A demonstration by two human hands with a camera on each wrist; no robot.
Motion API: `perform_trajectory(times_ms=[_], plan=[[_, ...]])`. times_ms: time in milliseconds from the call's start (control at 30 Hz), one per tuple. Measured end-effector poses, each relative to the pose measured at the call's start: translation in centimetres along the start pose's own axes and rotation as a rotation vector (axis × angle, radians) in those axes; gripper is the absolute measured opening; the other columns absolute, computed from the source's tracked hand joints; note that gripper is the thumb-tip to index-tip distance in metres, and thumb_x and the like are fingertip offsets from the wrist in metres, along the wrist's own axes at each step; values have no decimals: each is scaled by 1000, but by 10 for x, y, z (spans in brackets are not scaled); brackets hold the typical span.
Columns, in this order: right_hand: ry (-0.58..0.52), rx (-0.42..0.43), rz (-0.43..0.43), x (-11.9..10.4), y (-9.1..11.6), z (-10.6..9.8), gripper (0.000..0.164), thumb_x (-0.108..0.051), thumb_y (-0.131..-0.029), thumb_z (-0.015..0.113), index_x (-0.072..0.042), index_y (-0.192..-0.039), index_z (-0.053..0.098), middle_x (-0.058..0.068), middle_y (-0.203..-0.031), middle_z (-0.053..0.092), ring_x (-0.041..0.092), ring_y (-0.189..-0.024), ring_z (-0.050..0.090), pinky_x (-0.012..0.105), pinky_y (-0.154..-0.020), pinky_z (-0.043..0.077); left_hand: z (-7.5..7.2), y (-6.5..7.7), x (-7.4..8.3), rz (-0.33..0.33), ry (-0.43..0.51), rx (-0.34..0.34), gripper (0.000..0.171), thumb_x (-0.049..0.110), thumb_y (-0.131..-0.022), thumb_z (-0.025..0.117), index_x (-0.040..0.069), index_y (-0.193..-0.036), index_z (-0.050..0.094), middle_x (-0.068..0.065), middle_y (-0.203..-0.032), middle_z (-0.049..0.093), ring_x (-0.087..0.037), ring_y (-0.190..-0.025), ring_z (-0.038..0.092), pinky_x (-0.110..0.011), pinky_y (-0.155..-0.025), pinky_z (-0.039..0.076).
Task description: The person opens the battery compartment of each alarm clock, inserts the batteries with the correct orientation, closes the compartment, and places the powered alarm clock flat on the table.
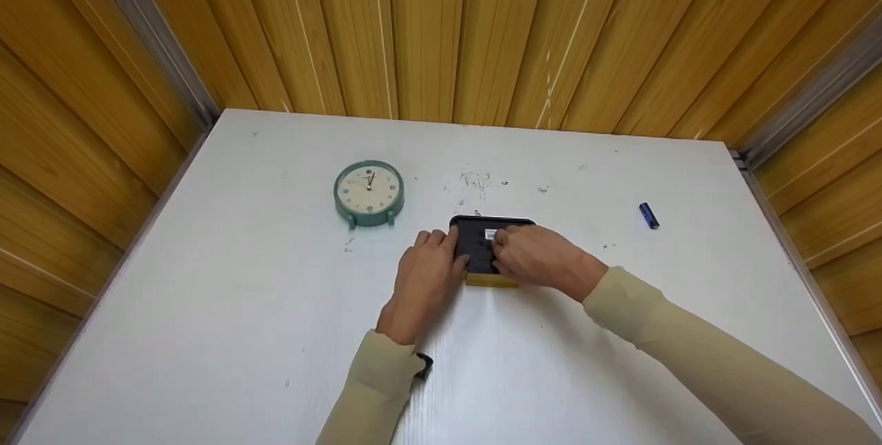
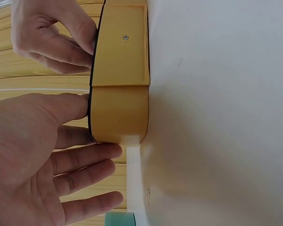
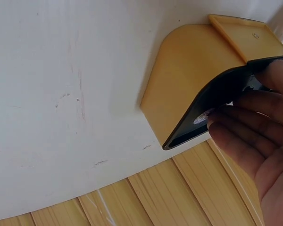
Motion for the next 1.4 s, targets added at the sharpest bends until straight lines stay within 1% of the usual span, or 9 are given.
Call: perform_trajectory(times_ms=[167,267,500,667,900,1000,1233,1333,1400], plan=[[103,-13,-62,-3,1,2,16,-10,-97,75,6,-97,75,15,-93,71,25,-78,67,35,-72,59,0,0,-1,-2,19,-2,51,34,-106,68,2,-146,63,-15,-128,70,-30,-117,62,-40,-96,55],[144,-25,-77,-5,2,2,9,-5,-95,76,4,-96,76,15,-95,71,24,-79,68,34,-72,60,-1,0,-1,-3,24,-8,52,34,-107,67,2,-146,63,-16,-128,69,-30,-116,62,-40,-96,55],[128,-37,-68,-5,3,1,8,-3,-95,75,4,-96,77,16,-97,72,24,-81,70,34,-75,60,-3,-2,0,-17,24,-35,53,35,-107,66,3,-148,61,-15,-131,68,-29,-119,61,-41,-97,55],[137,-47,-83,-4,2,0,8,-3,-95,74,4,-97,78,16,-99,73,24,-80,69,34,-74,60,-2,-2,0,-21,6,-35,53,37,-107,66,4,-148,61,-14,-131,69,-29,-119,62,-42,-93,56],[157,-64,-97,-3,1,-2,5,-3,-94,77,1,-96,80,15,-101,75,23,-83,71,32,-76,60,0,-3,-1,-24,-25,-44,54,38,-107,66,5,-149,61,-13,-130,69,-28,-118,61,-40,-92,56],[140,-78,-94,-2,0,-2,6,-3,-95,76,1,-97,80,16,-104,75,24,-85,72,33,-76,60,0,-3,-1,-23,-29,-37,54,39,-107,66,6,-149,61,-13,-131,69,-28,-118,61,-41,-91,57],[67,-84,-73,-1,0,-3,8,-1,-94,72,4,-97,78,18,-105,76,27,-82,72,36,-71,61,1,-2,-1,-28,-17,-32,54,39,-107,66,6,-149,62,-12,-131,69,-28,-118,61,-42,-91,56],[37,-92,-58,0,0,-4,9,-2,-95,73,5,-100,77,18,-105,75,27,-84,72,37,-73,61,0,-2,-1,-30,-16,-37,54,39,-107,65,6,-149,61,-12,-132,68,-28,-120,61,-42,-92,56],[9,-92,-37,1,0,-3,15,-8,-98,74,6,-103,76,17,-103,74,27,-86,72,37,-76,61,1,-2,-2,-25,-16,-34,53,39,-107,65,6,-149,61,-13,-131,68,-29,-120,61,-42,-92,56]])
Point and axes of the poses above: each hand's wrist, its own y-axis away from the middle knuckle, its own z-axis out of the palm, x = y × z, the point moved 1 cm from there along -y, towards the middle knuckle
